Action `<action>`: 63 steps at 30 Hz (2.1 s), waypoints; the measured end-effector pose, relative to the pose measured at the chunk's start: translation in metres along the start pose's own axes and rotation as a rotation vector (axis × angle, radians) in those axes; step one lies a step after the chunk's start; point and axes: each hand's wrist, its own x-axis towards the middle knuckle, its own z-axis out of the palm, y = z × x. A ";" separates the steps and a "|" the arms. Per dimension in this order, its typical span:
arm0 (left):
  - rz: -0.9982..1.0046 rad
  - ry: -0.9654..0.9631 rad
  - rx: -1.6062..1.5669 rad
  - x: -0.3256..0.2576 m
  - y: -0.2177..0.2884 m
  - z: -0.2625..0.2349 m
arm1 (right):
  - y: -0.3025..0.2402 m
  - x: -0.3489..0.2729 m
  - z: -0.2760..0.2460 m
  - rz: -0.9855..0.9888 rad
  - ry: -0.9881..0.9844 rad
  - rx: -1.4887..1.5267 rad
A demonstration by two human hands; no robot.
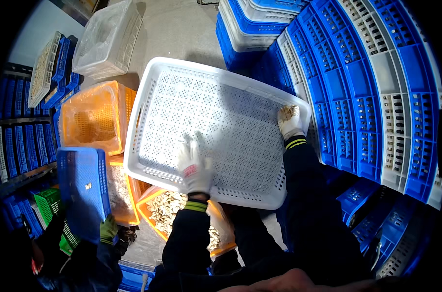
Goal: The person handles crates filled with sliced food items, moving crates one at a time, pouring items from one crate to another, and stacking crates in a cold storage area.
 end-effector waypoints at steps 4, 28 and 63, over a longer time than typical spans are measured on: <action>0.039 0.021 -0.070 0.039 0.041 0.047 | -0.004 -0.002 0.000 0.047 -0.014 -0.007; 0.007 -0.069 0.168 0.045 0.048 0.088 | 0.010 -0.058 0.014 -0.063 -0.185 -0.749; 0.363 -0.073 0.019 0.009 -0.004 0.053 | 0.016 -0.060 0.005 -0.685 0.094 -2.116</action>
